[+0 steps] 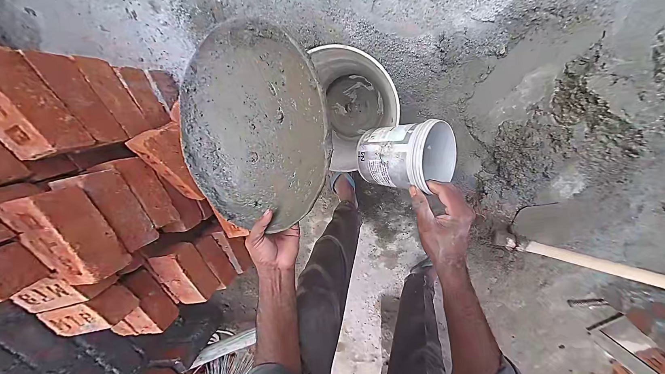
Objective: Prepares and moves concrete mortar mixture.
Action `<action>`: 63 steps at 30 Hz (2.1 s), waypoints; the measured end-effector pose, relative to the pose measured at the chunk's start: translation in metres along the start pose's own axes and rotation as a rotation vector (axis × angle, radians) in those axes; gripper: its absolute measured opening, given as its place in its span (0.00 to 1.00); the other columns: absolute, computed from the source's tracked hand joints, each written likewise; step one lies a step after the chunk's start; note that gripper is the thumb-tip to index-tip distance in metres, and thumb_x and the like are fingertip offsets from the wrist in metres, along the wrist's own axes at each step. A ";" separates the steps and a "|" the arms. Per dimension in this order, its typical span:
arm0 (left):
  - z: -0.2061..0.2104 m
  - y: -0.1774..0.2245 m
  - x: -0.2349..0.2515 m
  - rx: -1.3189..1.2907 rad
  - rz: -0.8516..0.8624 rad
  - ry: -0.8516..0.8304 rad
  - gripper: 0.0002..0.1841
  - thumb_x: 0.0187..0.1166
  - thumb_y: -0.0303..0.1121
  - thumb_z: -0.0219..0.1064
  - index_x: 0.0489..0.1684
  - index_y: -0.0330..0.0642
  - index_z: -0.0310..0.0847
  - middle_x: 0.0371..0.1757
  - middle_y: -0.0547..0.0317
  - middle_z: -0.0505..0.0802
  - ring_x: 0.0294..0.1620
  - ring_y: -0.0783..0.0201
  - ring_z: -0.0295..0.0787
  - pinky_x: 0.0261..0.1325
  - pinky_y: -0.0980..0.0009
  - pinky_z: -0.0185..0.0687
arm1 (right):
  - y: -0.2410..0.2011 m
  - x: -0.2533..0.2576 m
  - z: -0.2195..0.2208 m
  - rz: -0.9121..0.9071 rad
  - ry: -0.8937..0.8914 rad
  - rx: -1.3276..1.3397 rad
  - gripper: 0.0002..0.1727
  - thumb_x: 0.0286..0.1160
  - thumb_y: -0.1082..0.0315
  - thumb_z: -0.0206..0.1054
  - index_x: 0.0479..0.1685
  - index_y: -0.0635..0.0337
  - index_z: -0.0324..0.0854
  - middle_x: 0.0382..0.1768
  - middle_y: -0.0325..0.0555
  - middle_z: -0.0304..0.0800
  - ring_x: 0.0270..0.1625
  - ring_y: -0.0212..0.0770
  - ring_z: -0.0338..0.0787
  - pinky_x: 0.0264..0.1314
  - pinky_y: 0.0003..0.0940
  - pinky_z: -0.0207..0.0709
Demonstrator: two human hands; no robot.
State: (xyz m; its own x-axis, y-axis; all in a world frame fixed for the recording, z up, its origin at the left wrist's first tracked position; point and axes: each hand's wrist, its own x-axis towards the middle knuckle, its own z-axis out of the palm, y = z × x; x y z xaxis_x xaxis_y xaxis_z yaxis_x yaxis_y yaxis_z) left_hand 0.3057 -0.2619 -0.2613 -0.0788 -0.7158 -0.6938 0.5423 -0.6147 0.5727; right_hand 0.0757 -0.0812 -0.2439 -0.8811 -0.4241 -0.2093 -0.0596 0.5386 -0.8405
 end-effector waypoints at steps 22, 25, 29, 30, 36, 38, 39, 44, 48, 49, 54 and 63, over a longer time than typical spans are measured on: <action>0.024 -0.031 -0.003 0.405 -0.120 -0.121 0.12 0.89 0.30 0.47 0.64 0.42 0.68 0.59 0.47 0.88 0.62 0.52 0.89 0.67 0.47 0.85 | 0.086 -0.099 0.022 0.231 -0.495 -0.332 0.17 0.79 0.68 0.60 0.58 0.59 0.92 0.65 0.52 0.91 0.72 0.55 0.85 0.76 0.49 0.76; 0.029 -0.047 -0.015 0.453 -0.153 -0.065 0.19 0.96 0.41 0.43 0.78 0.44 0.61 0.71 0.47 0.84 0.71 0.52 0.84 0.72 0.49 0.82 | 0.131 -0.165 -0.050 0.504 -0.484 -0.386 0.19 0.81 0.66 0.58 0.61 0.60 0.90 0.66 0.54 0.89 0.72 0.55 0.84 0.77 0.49 0.76; 0.021 -0.072 -0.055 0.681 -0.257 0.123 0.34 0.92 0.52 0.51 0.91 0.44 0.44 0.85 0.43 0.71 0.78 0.49 0.80 0.76 0.56 0.81 | 0.178 -0.228 -0.128 0.692 -0.399 -0.348 0.20 0.83 0.63 0.57 0.64 0.60 0.88 0.65 0.55 0.90 0.73 0.54 0.84 0.80 0.48 0.73; 0.019 -0.081 -0.070 0.784 -0.295 0.139 0.36 0.91 0.50 0.55 0.91 0.44 0.43 0.84 0.42 0.71 0.76 0.50 0.81 0.73 0.58 0.83 | 0.185 -0.237 -0.144 0.705 -0.392 -0.335 0.20 0.84 0.63 0.56 0.64 0.60 0.88 0.65 0.55 0.90 0.74 0.54 0.84 0.80 0.48 0.74; 0.030 -0.163 -0.201 1.345 -0.584 -0.236 0.20 0.92 0.37 0.54 0.76 0.38 0.70 0.62 0.47 0.92 0.59 0.55 0.94 0.61 0.60 0.89 | 0.218 -0.231 -0.254 0.677 -0.408 -0.326 0.21 0.85 0.59 0.54 0.66 0.57 0.86 0.65 0.56 0.89 0.74 0.55 0.84 0.78 0.53 0.75; 0.042 -0.198 -0.243 1.530 -0.626 -0.478 0.20 0.90 0.32 0.59 0.76 0.35 0.72 0.60 0.44 0.93 0.56 0.53 0.94 0.59 0.58 0.91 | 0.234 -0.205 -0.287 0.669 -0.430 -0.352 0.21 0.85 0.59 0.56 0.67 0.58 0.85 0.68 0.57 0.88 0.74 0.56 0.84 0.77 0.56 0.75; 0.046 -0.216 -0.259 1.633 -0.648 -0.610 0.21 0.88 0.31 0.62 0.77 0.34 0.73 0.61 0.43 0.93 0.57 0.53 0.94 0.59 0.58 0.90 | 0.246 -0.192 -0.302 0.673 -0.461 -0.389 0.22 0.85 0.60 0.56 0.69 0.58 0.84 0.70 0.57 0.86 0.76 0.57 0.83 0.77 0.57 0.75; 0.070 -0.323 -0.261 1.838 -0.724 -1.136 0.28 0.83 0.36 0.67 0.81 0.33 0.71 0.70 0.42 0.88 0.66 0.56 0.89 0.72 0.58 0.84 | 0.351 -0.101 -0.363 0.647 -0.448 -0.658 0.28 0.72 0.65 0.69 0.75 0.64 0.79 0.76 0.63 0.79 0.81 0.66 0.74 0.77 0.67 0.69; 0.073 -0.369 -0.200 1.965 -0.709 -1.120 0.26 0.84 0.37 0.65 0.78 0.34 0.74 0.69 0.42 0.89 0.66 0.54 0.89 0.71 0.56 0.84 | 0.433 -0.063 -0.389 0.672 -0.519 -0.818 0.33 0.67 0.65 0.74 0.77 0.64 0.77 0.79 0.63 0.77 0.86 0.67 0.68 0.85 0.69 0.59; 0.082 -0.375 -0.187 2.036 -0.712 -1.134 0.27 0.84 0.39 0.65 0.79 0.34 0.73 0.70 0.41 0.88 0.68 0.52 0.89 0.73 0.55 0.82 | 0.454 -0.062 -0.389 0.676 -0.565 -0.849 0.29 0.68 0.69 0.72 0.73 0.64 0.80 0.76 0.63 0.80 0.85 0.67 0.70 0.85 0.70 0.59; 0.133 -0.355 -0.152 1.969 -0.693 -0.947 0.27 0.83 0.41 0.64 0.77 0.35 0.76 0.64 0.47 0.91 0.63 0.59 0.91 0.68 0.60 0.86 | 0.480 -0.061 -0.327 0.742 -0.899 -1.007 0.11 0.75 0.74 0.66 0.52 0.64 0.89 0.56 0.64 0.91 0.65 0.67 0.86 0.70 0.68 0.71; 0.189 -0.380 -0.144 1.736 -1.037 -0.933 0.23 0.86 0.42 0.64 0.71 0.34 0.79 0.62 0.42 0.90 0.58 0.55 0.91 0.63 0.55 0.86 | 0.317 0.067 -0.420 0.758 -1.104 -0.834 0.32 0.59 0.36 0.75 0.47 0.58 0.86 0.45 0.61 0.91 0.54 0.64 0.90 0.49 0.71 0.78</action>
State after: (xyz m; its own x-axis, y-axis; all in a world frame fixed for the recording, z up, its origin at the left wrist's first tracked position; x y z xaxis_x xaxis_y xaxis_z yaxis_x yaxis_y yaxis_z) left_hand -0.0470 0.0123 -0.2972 -0.3029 0.3702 -0.8782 -0.9447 0.0050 0.3280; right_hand -0.1994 0.3665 -0.3150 -0.0838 0.0195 -0.9963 -0.3406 0.9390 0.0471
